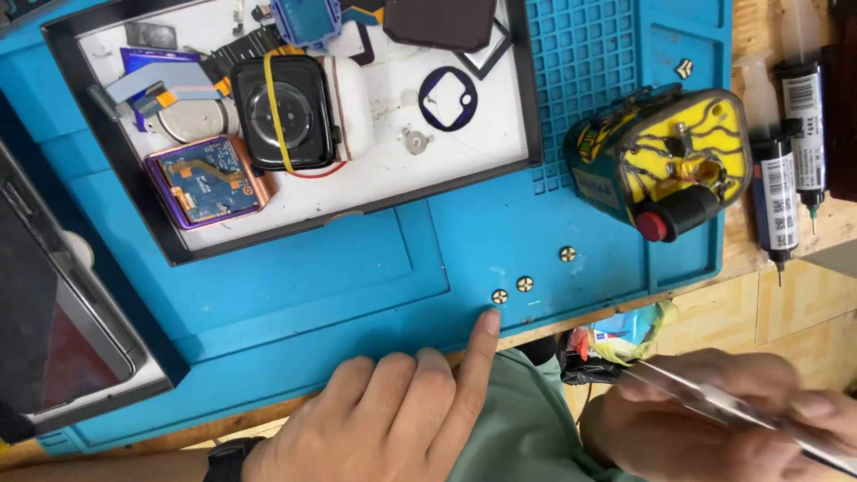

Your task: The person applies a small amount of adhesive from a tube onto a screw on a blue workbench. They then use tweezers to carefully position and adjust the screw, repeating the process of applying adhesive and adjusting the screw's position multiple times.

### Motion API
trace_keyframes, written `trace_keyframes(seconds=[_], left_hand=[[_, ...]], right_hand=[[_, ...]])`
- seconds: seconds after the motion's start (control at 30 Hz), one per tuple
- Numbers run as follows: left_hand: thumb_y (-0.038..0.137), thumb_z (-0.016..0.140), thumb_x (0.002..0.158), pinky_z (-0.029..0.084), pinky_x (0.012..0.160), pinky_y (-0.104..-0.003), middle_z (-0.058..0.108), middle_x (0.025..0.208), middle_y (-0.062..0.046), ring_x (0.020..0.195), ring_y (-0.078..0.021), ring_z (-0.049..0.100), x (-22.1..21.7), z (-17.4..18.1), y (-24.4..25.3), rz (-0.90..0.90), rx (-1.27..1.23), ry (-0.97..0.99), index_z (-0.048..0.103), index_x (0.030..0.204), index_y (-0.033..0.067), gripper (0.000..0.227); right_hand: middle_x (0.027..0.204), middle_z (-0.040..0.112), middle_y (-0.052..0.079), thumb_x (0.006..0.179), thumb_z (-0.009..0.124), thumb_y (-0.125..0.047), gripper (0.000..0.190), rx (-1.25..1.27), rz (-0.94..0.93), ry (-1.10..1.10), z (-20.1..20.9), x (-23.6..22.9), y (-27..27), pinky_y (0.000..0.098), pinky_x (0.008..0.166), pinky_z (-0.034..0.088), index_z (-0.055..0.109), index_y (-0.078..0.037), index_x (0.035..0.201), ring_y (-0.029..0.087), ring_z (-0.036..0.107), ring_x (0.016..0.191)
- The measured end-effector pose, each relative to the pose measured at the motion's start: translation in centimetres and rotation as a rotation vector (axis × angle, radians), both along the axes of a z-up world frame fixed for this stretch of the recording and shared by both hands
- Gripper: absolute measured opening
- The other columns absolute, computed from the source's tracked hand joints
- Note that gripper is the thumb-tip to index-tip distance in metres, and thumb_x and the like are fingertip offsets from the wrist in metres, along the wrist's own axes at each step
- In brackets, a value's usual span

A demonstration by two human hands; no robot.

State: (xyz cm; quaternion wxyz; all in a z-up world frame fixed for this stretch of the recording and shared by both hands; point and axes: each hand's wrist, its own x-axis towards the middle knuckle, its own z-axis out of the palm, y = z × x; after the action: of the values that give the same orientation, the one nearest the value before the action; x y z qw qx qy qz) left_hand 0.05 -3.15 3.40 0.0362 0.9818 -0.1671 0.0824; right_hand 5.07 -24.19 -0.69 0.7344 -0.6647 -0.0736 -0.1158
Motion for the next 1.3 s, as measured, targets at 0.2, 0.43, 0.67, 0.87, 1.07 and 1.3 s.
trace_keyframes(seconds=[0.2, 0.43, 0.67, 0.87, 1.07, 1.3], left_hand=[[0.011, 0.044, 0.093, 0.031, 0.042, -0.019, 0.04, 0.071, 0.005, 0.05, -0.0056, 0.036, 0.3, -0.4, 0.1, 0.005, 0.016, -0.032, 0.064, 0.12, 0.016, 0.034], [0.016, 0.043, 0.095, 0.031, 0.04, -0.019, 0.037, 0.07, 0.007, 0.05, -0.0048, 0.035, 0.4, -0.7, 0.4, 0.024, 0.038, -0.061, 0.063, 0.121, 0.0171, 0.033], [0.018, 0.049, 0.094, 0.031, 0.038, -0.019, 0.036, 0.07, 0.009, 0.048, -0.005, 0.032, 0.2, -0.9, 0.2, 0.087, 0.009, -0.053, 0.065, 0.12, 0.022, 0.031], [0.01, 0.041, 0.093, 0.031, 0.041, -0.019, 0.037, 0.071, 0.006, 0.05, -0.0054, 0.035, 0.2, -0.6, 0.1, -0.002, 0.018, -0.042, 0.063, 0.122, 0.0155, 0.037], [0.007, 0.045, 0.092, 0.039, 0.044, -0.027, 0.043, 0.071, 0.001, 0.054, -0.012, 0.041, -0.7, -0.5, -2.2, 0.121, 0.015, -0.076, 0.064, 0.122, 0.0147, 0.036], [0.027, 0.052, 0.098, 0.038, 0.046, -0.022, 0.04, 0.069, 0.003, 0.056, -0.008, 0.042, -1.5, 1.2, -2.0, 0.003, 0.168, -0.224, 0.063, 0.122, 0.0104, 0.031]], right_hand=[[0.085, 0.037, 0.005, 0.099, 0.045, -0.033, 0.032, -0.413, -0.131, -0.184, -1.4, 1.1, 3.6, 0.0297, 0.038, 0.037, 0.028, -0.007, 0.102, 0.021, 0.049, 0.045], [0.052, 0.041, 0.016, 0.091, 0.048, -0.028, 0.031, -0.473, 0.005, -0.156, -1.1, 1.4, 5.2, 0.0275, 0.036, 0.041, 0.025, -0.008, 0.094, 0.024, 0.055, 0.043], [0.058, 0.044, 0.019, 0.09, 0.054, -0.025, 0.03, -0.356, 0.001, -0.261, -2.3, 1.5, 5.1, 0.0312, 0.037, 0.046, 0.03, -0.007, 0.092, 0.025, 0.055, 0.045], [0.052, 0.036, 0.01, 0.095, 0.051, -0.034, 0.033, -0.372, -0.039, -0.253, -1.3, 2.0, 4.8, 0.0277, 0.034, 0.04, 0.03, -0.009, 0.09, 0.022, 0.054, 0.043], [0.06, 0.044, 0.018, 0.101, 0.039, -0.027, 0.039, -0.677, -0.115, -0.185, 5.9, 5.2, -1.6, 0.0252, 0.042, 0.029, 0.031, 0.001, 0.126, 0.017, 0.038, 0.038], [0.069, 0.054, 0.004, 0.094, 0.068, -0.01, 0.013, -1.353, 0.311, -0.201, 9.9, 8.5, -2.0, 0.0304, 0.055, 0.038, 0.061, -0.002, 0.1, 0.017, 0.047, 0.056]])
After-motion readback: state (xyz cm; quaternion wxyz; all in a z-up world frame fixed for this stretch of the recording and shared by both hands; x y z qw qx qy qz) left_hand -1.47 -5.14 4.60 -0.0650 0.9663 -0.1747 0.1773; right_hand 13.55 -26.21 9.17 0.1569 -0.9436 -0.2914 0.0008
